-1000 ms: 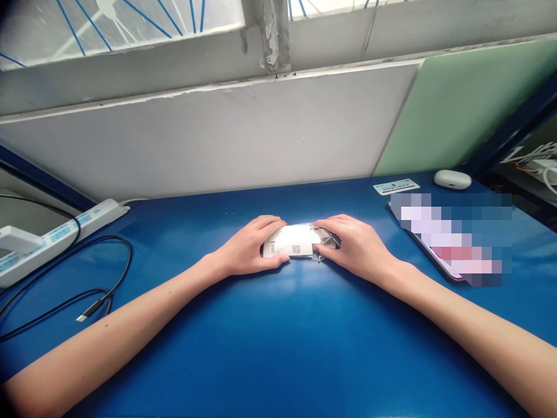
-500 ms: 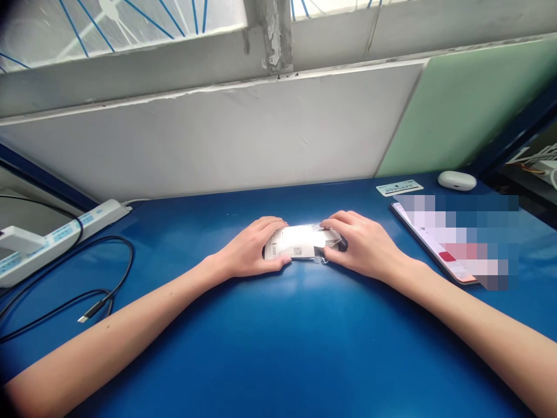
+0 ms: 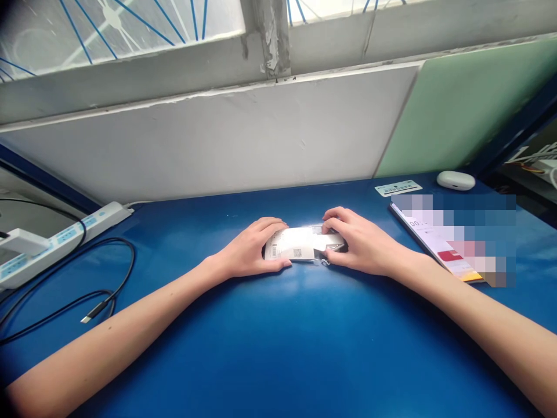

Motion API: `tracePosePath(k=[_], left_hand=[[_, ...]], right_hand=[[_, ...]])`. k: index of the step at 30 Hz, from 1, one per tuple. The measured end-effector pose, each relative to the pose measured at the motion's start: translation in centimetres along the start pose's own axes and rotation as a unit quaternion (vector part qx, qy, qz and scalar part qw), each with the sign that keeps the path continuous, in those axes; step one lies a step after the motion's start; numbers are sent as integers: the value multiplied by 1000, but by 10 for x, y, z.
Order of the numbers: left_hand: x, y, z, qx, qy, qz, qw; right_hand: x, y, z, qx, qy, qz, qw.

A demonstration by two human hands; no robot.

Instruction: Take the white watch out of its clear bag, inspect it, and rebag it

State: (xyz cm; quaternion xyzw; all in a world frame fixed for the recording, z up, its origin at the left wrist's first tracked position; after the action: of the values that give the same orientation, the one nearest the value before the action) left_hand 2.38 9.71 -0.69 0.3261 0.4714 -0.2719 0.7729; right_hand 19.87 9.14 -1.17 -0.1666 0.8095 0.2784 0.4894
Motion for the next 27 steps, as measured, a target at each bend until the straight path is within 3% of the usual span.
tracePosePath(k=[8, 14, 22, 27], left_hand=[[1, 1, -1, 4, -3, 1, 1000], [0, 1, 0, -1, 0, 0, 1000], [-1, 0, -1, 2, 3, 8, 1000], [-2, -1, -3, -10, 14, 20, 1000]], right_hand=[[-1, 0, 4, -35, 1, -21, 999], [0, 0, 7, -23, 22, -34, 999], [-4, 0, -2, -73, -64, -18, 995], [-8, 2, -1, -60, -111, 38, 991]])
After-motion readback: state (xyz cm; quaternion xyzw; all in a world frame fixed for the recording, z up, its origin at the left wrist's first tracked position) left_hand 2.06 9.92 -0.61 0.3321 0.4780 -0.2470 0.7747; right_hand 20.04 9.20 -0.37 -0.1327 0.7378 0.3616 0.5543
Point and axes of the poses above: each hand's wrist, its own y-axis towards the middle knuckle, its own x-axis out of the palm, z = x × y, the point moved 9 cm from there along y, towards the middle knuckle, and after that the axes turned 3 degrees about y, right-handed, at the moved point
